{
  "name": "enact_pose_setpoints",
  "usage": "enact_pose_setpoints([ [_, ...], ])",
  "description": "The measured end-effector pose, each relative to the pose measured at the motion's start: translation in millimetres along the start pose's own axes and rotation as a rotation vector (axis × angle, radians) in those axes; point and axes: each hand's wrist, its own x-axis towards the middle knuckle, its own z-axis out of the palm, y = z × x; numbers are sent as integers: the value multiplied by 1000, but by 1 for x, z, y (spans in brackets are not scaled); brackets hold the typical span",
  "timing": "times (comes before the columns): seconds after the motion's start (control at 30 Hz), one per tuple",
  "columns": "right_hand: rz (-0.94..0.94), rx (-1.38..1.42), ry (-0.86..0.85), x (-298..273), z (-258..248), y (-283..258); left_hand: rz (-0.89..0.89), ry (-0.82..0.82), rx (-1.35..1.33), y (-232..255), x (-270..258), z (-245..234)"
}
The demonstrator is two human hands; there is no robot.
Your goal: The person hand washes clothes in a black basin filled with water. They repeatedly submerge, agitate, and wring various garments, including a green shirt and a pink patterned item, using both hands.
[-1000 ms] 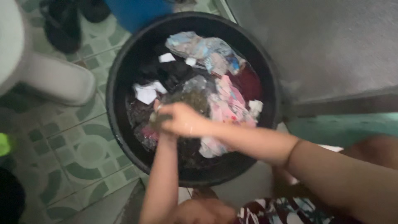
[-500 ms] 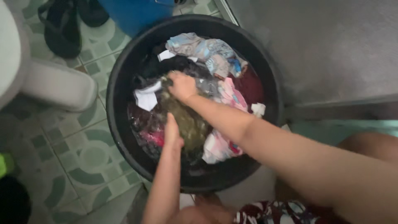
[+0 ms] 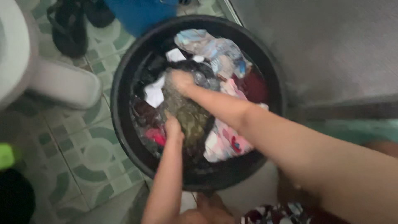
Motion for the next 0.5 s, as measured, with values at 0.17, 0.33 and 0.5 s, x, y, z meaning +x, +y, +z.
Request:
enact_pose_setpoints([
  [0.17,-151,184,-22,-51,-137,-53,209,162,951,59,-69,-1],
  [0.33,-480,672,-12,-85,-312,-126,911,86,944,127,-193,-16],
  [0.5,-764,858,34,-141,-419,-183,1152,-212,585,153,-259,13],
])
